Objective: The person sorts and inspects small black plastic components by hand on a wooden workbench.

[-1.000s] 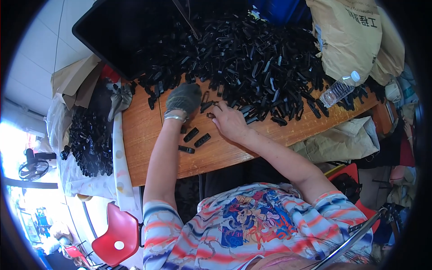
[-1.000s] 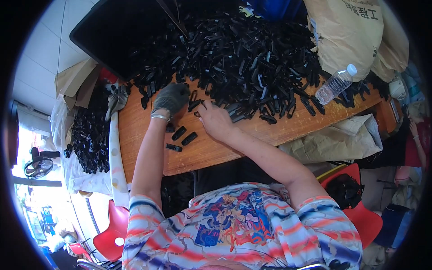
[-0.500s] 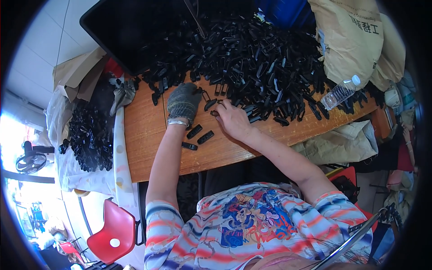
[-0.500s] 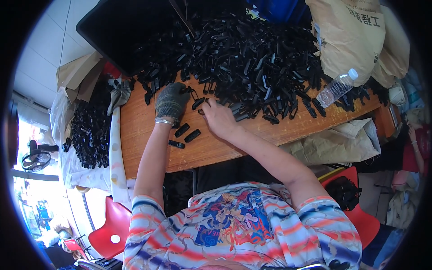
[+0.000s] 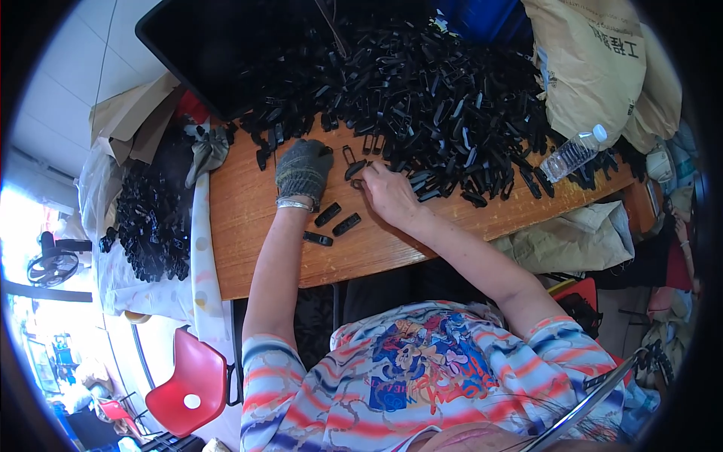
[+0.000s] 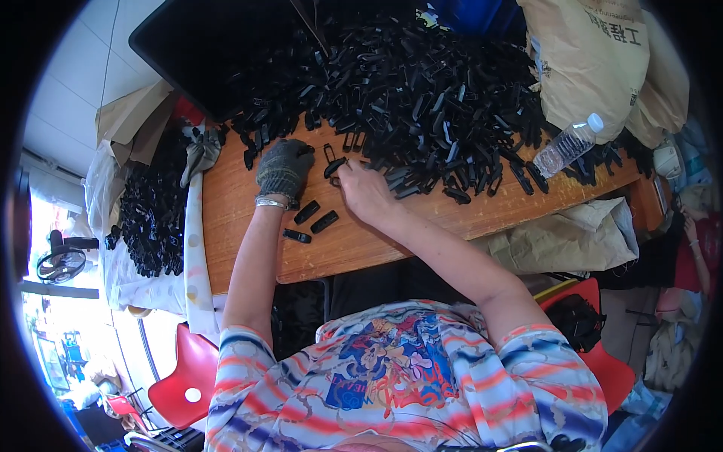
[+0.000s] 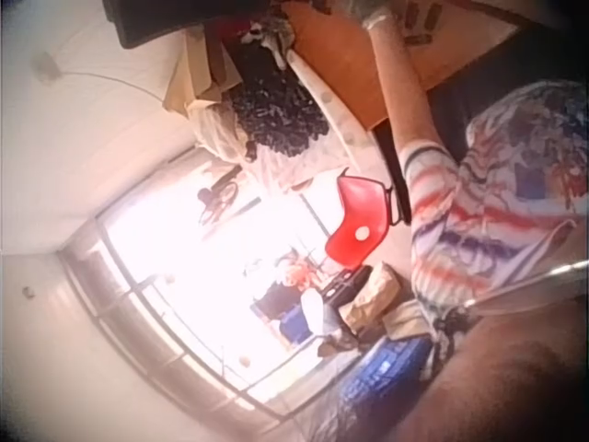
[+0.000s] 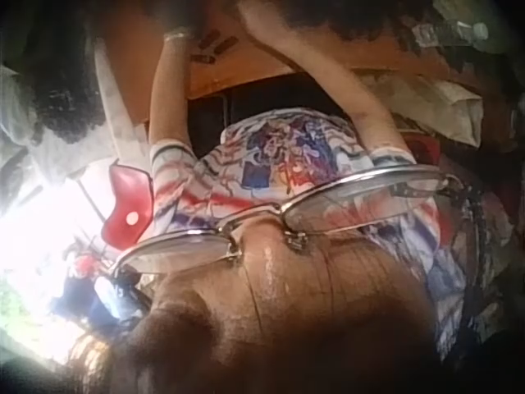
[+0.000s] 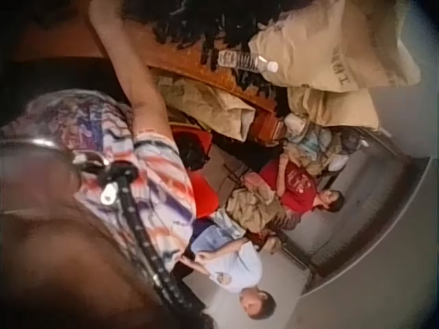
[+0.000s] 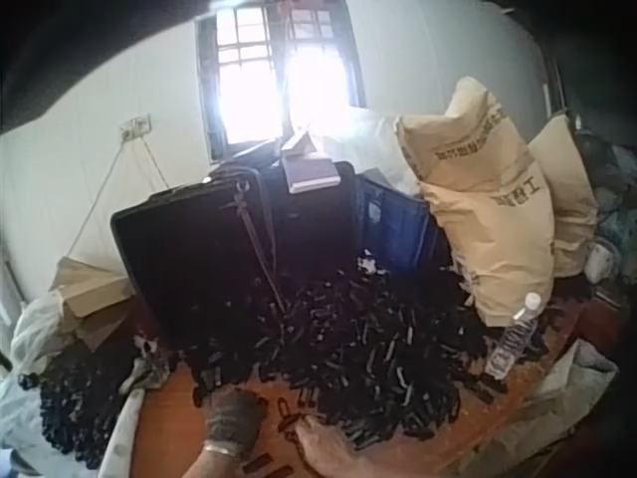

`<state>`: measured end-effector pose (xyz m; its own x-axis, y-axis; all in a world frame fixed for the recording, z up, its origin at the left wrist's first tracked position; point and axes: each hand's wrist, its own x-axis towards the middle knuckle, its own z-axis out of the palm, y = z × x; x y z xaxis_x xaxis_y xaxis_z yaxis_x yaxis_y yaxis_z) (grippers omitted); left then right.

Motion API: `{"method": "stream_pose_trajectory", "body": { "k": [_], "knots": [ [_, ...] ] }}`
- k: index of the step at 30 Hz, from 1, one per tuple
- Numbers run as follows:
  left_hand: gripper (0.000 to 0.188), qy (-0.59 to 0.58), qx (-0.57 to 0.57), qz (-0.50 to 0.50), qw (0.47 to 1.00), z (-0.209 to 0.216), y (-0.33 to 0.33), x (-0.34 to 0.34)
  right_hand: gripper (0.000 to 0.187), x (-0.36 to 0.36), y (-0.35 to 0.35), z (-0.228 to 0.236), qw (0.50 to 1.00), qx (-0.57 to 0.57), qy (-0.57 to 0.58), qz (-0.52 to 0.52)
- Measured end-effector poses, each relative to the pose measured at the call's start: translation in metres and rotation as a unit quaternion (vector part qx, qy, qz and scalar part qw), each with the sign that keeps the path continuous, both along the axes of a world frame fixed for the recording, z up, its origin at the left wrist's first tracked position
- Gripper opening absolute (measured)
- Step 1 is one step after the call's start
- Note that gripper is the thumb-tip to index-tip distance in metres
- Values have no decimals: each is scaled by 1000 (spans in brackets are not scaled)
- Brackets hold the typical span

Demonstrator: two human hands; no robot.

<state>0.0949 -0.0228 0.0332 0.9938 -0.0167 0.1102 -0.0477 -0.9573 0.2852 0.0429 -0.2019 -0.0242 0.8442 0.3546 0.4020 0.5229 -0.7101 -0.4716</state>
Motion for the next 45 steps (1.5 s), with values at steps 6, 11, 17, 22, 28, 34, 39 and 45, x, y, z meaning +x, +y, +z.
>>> {"method": "stream_pose_trajectory", "body": {
  "k": [6, 11, 17, 22, 28, 34, 39, 45],
  "knots": [
    [29, 14, -33, -2, 999, -6, 8, -2, 14, -12, 0, 11, 999, -13, 43, 16],
    [26, -34, -246, 2, 969, -3, 16, -20, 19, -7, -4, 13, 998, 42, 16, 34],
    [24, 109, -573, 56, 810, 16, 7, -62, 21, -8, 15, 48, 945, 312, 98, 15],
    [25, 66, -591, 7, 804, 12, 3, -73, 21, -8, 20, 55, 939, 338, 55, 33],
    [25, 49, -576, 2, 816, 15, 3, -79, 20, -13, 23, 55, 951, 300, 57, 42],
    [30, 31, -626, -18, 779, -1, -2, -92, 24, -20, 26, 53, 972, 231, -1, 50],
    [22, -53, -487, -26, 871, -16, -4, -96, 37, -33, 32, 47, 986, 160, -36, 38],
    [24, -69, -556, -57, 826, -15, 5, -106, 36, -45, 48, 46, 973, 188, 117, 62]
  ]
}}
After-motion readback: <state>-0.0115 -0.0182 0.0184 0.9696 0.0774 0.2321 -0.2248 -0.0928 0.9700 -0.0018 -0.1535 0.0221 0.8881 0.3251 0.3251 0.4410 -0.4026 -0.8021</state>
